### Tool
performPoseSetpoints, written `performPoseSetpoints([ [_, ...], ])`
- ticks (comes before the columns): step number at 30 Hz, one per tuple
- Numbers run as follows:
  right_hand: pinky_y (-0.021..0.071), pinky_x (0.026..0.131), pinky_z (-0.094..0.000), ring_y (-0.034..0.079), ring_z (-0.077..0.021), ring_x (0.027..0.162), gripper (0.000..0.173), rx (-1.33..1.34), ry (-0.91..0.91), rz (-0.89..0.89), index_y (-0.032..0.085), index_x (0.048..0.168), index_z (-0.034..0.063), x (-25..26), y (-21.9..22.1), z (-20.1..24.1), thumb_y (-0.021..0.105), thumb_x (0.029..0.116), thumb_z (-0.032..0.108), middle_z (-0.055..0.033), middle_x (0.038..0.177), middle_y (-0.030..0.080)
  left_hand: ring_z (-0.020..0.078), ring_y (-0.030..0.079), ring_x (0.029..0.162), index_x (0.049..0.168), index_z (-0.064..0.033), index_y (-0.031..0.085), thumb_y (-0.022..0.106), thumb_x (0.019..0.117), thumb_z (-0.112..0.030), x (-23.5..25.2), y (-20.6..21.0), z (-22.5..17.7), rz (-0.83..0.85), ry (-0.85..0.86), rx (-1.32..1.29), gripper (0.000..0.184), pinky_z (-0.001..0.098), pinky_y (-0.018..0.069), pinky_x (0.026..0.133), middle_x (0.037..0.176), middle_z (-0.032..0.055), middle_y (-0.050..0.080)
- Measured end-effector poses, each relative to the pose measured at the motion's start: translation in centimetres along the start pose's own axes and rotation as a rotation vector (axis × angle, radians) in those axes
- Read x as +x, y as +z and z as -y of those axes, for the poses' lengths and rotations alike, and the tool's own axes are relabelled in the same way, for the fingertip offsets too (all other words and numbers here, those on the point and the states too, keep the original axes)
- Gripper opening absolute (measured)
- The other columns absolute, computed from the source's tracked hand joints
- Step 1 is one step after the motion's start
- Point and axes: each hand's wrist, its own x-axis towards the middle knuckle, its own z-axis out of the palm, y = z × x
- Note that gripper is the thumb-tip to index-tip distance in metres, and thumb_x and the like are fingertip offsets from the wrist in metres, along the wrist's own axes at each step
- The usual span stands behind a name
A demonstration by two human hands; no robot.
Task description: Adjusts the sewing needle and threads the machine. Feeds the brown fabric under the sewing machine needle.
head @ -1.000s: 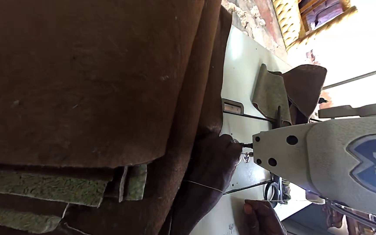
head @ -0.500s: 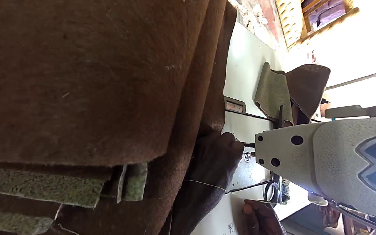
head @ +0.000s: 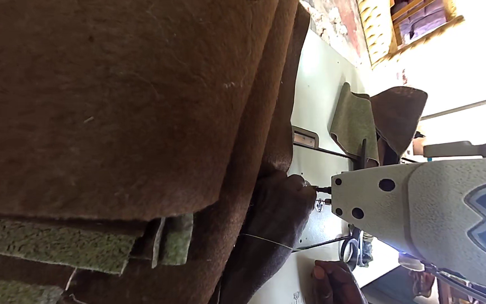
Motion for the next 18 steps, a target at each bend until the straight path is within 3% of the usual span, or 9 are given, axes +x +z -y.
performPoseSetpoints([
  [1,0.0545,0.063,-0.013,0.062,0.0009,0.072,0.013,0.005,0.003,-0.002,0.07,0.102,0.0113,0.0,0.0,0.0,0.064,0.1015,0.022,0.0049,0.09,0.065,0.0219,0.067,0.093,0.1,-0.0071,0.078,0.059,0.1012,-0.018,0.0,0.0,0.0,0.004,-0.009,0.002,0.022,0.0365,0.0516,0.08,0.096,0.0064,0.073],
  [2,0.0541,0.062,-0.0139,0.061,-0.0002,0.071,0.013,0.02,0.001,-0.007,0.071,0.101,0.0102,0.0,0.0,-0.1,0.064,0.1014,0.022,0.004,0.089,0.065,0.0138,0.066,0.086,0.095,-0.0156,0.076,0.057,0.0985,-0.023,-0.2,2.0,1.3,-0.15,0.053,0.06,0.022,0.0301,0.0522,0.074,0.091,-0.0013,0.069],
  [4,0.0542,0.063,-0.0139,0.062,-0.0003,0.072,0.013,0.019,0.003,-0.007,0.071,0.101,0.0102,0.0,0.1,0.0,0.064,0.1016,0.021,0.0042,0.089,0.065,0.0094,0.063,0.081,0.09,-0.0202,0.075,0.056,0.0963,-0.027,-0.2,4.2,2.7,-0.327,0.11,0.082,0.02,0.0273,0.051,0.068,0.089,-0.0049,0.067],
  [10,0.0535,0.062,-0.0124,0.061,0.0012,0.072,0.012,-0.025,0.006,0.0,0.071,0.103,0.0122,-0.1,0.0,-0.2,0.064,0.1012,0.022,0.0053,0.089,0.064,0.01,0.061,0.076,0.084,-0.0175,0.072,0.059,0.0938,-0.022,-0.3,4.1,2.4,-0.336,0.084,0.067,0.017,0.0273,0.0488,0.063,0.083,-0.0036,0.062],
  [18,0.054,0.066,-0.0121,0.062,0.0015,0.076,0.01,-0.023,0.003,0.005,0.071,0.103,0.0137,-0.1,-0.1,-0.2,0.065,0.101,0.021,0.0066,0.091,0.065,0.0104,0.062,0.079,0.087,-0.0188,0.073,0.058,0.0949,-0.024,-0.3,4.2,2.6,-0.329,0.092,0.073,0.017,0.0277,0.0491,0.065,0.086,-0.0046,0.064],
])
